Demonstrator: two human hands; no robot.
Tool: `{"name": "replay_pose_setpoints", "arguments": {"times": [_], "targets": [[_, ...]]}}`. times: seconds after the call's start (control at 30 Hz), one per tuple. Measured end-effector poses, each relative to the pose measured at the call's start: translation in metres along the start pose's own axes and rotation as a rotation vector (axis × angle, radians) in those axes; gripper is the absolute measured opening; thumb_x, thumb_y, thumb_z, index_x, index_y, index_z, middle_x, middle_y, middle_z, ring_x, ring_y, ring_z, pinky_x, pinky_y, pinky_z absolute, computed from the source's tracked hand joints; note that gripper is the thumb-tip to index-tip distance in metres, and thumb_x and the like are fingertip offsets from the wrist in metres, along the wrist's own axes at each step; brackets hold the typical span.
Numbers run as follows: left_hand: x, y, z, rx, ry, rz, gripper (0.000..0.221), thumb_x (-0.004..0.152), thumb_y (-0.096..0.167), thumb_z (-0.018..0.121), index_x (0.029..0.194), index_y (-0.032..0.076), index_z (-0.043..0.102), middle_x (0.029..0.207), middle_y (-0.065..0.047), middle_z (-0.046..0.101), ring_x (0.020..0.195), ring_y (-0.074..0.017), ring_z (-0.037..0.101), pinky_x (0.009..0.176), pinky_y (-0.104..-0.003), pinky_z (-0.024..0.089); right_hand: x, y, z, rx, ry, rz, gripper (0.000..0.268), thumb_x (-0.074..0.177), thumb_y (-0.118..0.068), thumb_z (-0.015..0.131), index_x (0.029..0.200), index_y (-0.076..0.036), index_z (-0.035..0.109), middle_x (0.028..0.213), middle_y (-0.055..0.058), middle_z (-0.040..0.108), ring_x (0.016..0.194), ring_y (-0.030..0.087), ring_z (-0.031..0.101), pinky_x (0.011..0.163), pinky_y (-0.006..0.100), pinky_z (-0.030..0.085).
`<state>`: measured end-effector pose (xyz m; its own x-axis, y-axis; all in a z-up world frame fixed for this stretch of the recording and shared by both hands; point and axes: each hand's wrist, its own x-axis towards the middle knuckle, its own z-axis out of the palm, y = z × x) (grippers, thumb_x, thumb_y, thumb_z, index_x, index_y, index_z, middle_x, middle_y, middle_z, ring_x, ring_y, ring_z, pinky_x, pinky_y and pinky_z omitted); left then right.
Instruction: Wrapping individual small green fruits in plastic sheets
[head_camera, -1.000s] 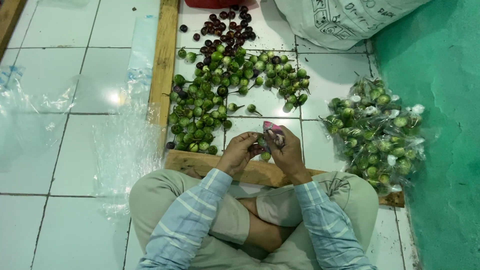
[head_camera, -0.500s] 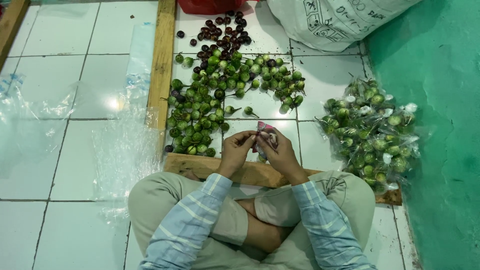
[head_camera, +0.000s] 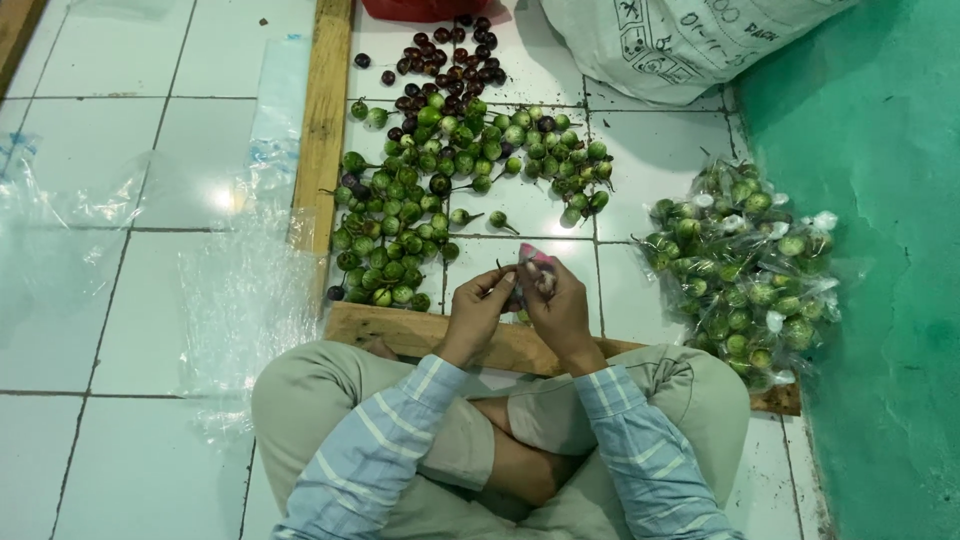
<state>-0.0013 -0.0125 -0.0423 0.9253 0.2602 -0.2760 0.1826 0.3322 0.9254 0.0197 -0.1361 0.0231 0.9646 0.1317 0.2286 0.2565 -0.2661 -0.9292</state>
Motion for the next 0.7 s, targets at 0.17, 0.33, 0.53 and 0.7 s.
{"name": "replay_pose_setpoints", "arguments": {"times": [0.17,0.33,0.53,0.7], "targets": [[-0.012,0.030,0.008,-0.004,0.006,0.117,0.052,0.087,0.015,0.085,0.130,-0.007,0.065,0.102,-0.020,0.074,0.088,-0.0179,0.070,0.077,-0.033,0.064,0.015,0.010,-0.009,0.292,0.043,0.129,0.033,0.110,-0.036,0.052,0.087,-0.013,0.059,0.063,0.002,0.059,0.056,0.012,0.057,0.053,0.028,0.050],[-0.025,0.052,0.007,0.256,0.031,0.262,0.041,0.081,0.009,0.086,0.115,-0.007,0.068,0.090,-0.018,0.072,0.078,-0.0162,0.066,0.068,-0.033,0.059,0.014,-0.012,-0.018,0.520,-0.124,0.189,0.023,0.106,-0.032,0.057,0.090,-0.014,0.057,0.061,0.004,0.061,0.050,0.014,0.062,0.042,0.023,0.044],[-0.023,0.048,0.003,0.747,-0.097,0.399,0.026,0.079,-0.001,0.077,0.103,-0.006,0.067,0.082,-0.019,0.063,0.077,-0.0329,0.068,0.062,-0.037,0.059,0.008,0.015,-0.006,0.311,-0.103,0.150,0.026,0.081,0.001,0.084,0.103,-0.003,0.070,0.083,0.009,0.075,0.082,0.011,0.068,0.080,0.029,0.057],[-0.016,0.052,0.006,0.710,-0.112,0.290,0.026,0.080,0.002,0.077,0.103,-0.005,0.068,0.087,-0.022,0.065,0.082,-0.0355,0.071,0.063,-0.036,0.061,0.009,0.005,-0.005,0.332,0.032,0.105,0.023,0.083,0.001,0.085,0.099,-0.005,0.071,0.080,0.008,0.075,0.075,0.013,0.069,0.074,0.031,0.060]]}}
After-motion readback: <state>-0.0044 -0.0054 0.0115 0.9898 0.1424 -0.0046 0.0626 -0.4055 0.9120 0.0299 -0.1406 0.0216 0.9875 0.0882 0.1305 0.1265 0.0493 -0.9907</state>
